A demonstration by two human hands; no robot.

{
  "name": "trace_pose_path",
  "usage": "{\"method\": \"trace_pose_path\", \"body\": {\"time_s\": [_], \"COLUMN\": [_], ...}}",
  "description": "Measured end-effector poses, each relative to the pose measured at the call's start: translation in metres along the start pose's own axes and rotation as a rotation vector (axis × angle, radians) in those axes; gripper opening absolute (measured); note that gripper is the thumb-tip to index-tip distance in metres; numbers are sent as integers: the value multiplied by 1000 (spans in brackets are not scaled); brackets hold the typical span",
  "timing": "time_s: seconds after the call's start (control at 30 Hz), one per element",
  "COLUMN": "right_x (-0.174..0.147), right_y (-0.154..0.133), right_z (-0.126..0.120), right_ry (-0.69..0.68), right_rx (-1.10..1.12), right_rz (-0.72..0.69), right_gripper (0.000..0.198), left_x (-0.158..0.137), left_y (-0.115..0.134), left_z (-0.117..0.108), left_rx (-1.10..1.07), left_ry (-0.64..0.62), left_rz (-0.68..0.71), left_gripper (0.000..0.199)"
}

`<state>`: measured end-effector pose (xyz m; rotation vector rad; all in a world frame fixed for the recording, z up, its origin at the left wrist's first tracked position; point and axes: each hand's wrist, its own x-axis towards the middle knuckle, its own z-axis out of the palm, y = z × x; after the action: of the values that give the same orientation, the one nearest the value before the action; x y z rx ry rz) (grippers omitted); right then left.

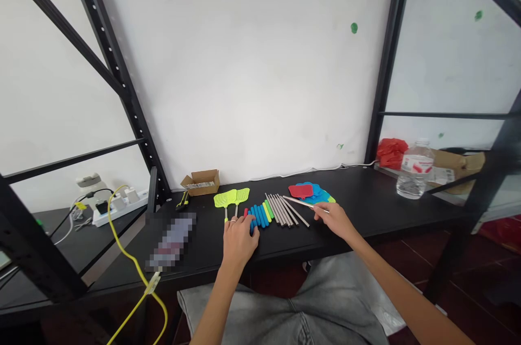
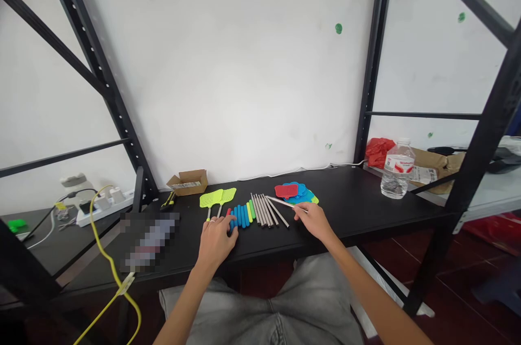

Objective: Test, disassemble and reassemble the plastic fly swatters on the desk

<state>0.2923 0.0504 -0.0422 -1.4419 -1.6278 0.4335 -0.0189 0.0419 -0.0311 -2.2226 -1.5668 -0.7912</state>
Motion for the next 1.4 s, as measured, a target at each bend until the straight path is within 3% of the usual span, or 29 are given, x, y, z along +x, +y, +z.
{"method": "trace_pose_path", "body": {"time_s": [0.27, 0.57, 1.0, 1.13, 1.3, 1.4], "right_x": [8, 5, 1, -2, -5, -11], "right_y": [10, 5, 2, -3, -11, -22], "right_z": [3, -13, -14, -18, -9, 1], "right_ry": [58, 168, 95, 18, 18, -90], "right_rx": [582, 947, 1035, 964, 1003, 984], "right_rz": [173, 252, 140, 125, 119, 98], "right_gripper": [32, 27, 22, 35, 17, 19], "left_x": [0, 1, -1, -2, -2, -2], "left_y": [2, -4, 3, 5, 5, 4], "left_z": [-2, -1, -10, -11, -9, -8], "left_rx": [-3, -125, -121, -110, -104, -116], "left_ry": [28, 97, 57, 50, 60, 64], "left_rz": [-41, -8, 161, 191, 200, 217], "left_gripper": [32, 41, 26, 23, 20, 18]}}
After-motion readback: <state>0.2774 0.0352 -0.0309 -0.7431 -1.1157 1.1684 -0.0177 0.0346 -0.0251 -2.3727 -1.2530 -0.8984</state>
